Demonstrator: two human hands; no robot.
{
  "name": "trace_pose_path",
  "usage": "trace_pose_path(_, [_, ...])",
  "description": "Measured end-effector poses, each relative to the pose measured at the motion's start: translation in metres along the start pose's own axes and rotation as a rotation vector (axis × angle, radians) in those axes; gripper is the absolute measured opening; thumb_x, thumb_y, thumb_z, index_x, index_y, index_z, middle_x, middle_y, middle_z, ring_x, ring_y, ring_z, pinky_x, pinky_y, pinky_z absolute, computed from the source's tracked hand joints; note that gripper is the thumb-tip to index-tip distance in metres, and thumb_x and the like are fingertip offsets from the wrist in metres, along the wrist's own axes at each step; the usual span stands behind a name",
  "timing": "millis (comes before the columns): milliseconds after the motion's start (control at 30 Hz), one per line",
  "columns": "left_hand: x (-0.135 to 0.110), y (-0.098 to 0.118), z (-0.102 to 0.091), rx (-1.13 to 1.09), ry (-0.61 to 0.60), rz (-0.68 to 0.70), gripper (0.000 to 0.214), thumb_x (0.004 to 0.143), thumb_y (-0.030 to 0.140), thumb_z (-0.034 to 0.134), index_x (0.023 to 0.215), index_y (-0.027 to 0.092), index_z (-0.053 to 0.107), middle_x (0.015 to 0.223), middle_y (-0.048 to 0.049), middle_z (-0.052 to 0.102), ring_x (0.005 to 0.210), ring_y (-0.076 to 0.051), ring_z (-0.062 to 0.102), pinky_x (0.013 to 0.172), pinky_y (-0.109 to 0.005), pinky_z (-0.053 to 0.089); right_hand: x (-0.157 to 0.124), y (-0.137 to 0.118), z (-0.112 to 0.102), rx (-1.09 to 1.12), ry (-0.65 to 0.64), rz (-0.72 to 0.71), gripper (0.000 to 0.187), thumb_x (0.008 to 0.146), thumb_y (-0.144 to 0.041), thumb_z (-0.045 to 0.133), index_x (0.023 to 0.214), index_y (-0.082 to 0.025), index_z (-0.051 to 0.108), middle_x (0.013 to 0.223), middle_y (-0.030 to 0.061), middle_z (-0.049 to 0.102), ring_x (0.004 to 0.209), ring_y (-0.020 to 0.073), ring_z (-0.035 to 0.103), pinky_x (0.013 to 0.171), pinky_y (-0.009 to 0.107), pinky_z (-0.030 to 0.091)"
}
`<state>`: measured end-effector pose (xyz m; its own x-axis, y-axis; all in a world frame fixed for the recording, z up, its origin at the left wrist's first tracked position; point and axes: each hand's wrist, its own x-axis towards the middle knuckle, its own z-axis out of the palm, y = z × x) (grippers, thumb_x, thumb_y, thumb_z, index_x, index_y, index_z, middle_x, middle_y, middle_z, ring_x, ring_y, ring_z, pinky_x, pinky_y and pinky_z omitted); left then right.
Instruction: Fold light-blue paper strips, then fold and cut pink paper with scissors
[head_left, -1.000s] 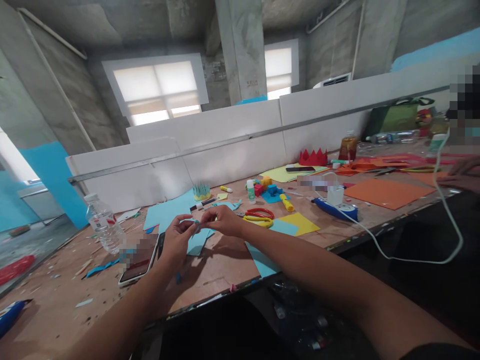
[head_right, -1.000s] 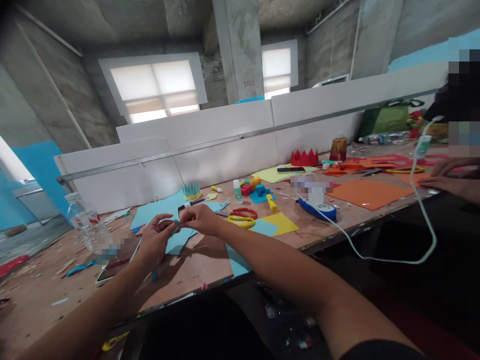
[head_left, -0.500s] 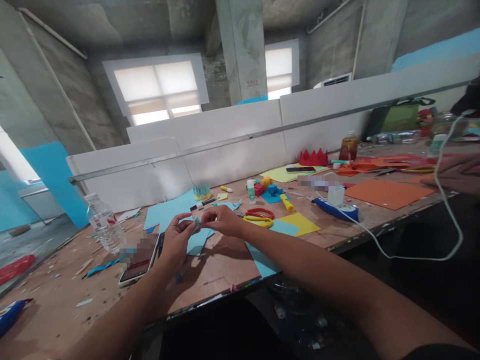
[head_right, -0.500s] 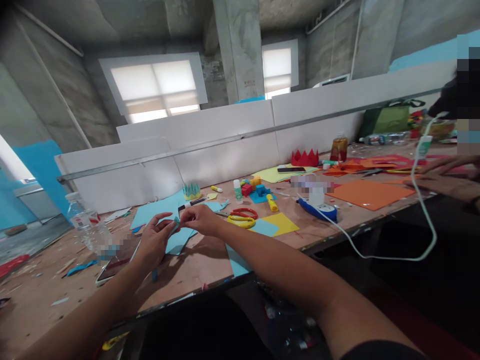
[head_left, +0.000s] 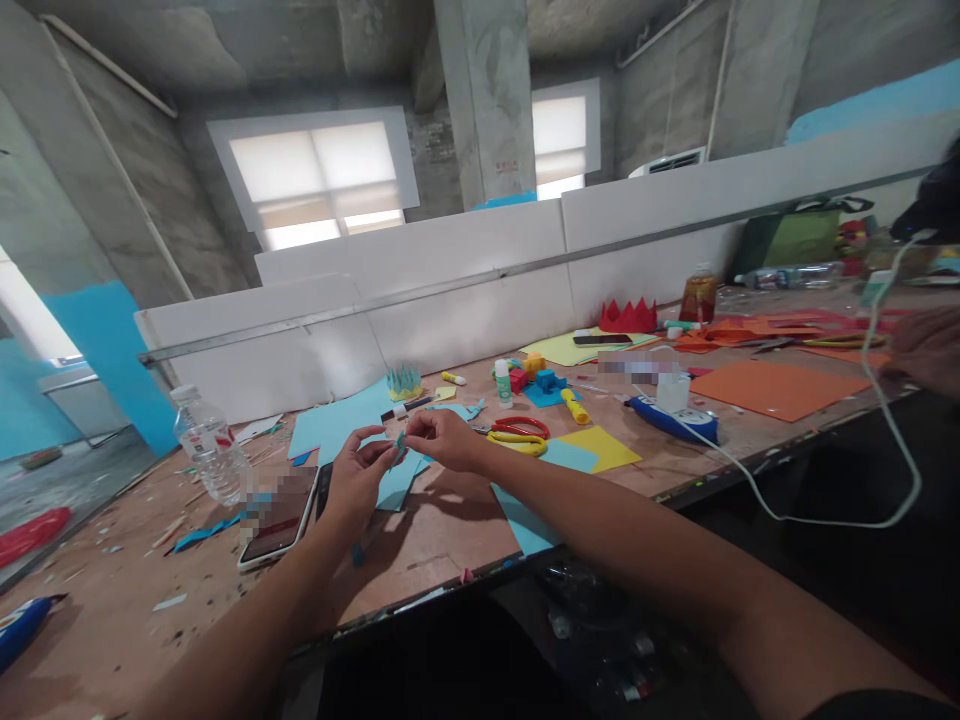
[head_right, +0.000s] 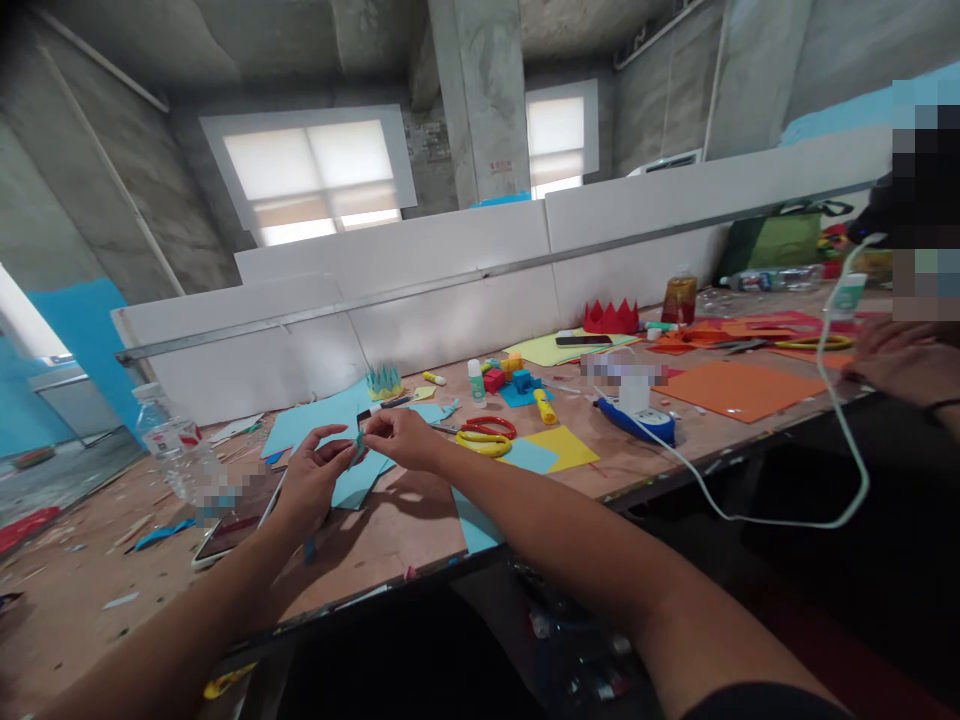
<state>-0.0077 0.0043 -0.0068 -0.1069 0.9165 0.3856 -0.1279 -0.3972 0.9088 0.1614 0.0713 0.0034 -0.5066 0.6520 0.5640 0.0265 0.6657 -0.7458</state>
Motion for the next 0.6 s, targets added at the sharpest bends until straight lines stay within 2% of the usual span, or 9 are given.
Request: trace_pose_path(600, [-0.0022,-0.0015,-0.0005,0.076,-0.019,-0.01,0.052,0.066,0.033,0.086,0.106,0.021,0.056,0.075,0.0008,0.073,0.076,-0.017,0.069,0.079,-0.031,0.05,0.0023,0.0003,0.0008,-0.029,0.023,0.099,0.016,0.075,-0.029,0.073,0.076,-0.014,0.068,0.069,0.0008,0.065,0.064,0.0122,0.056,0.06,0.023,0.042])
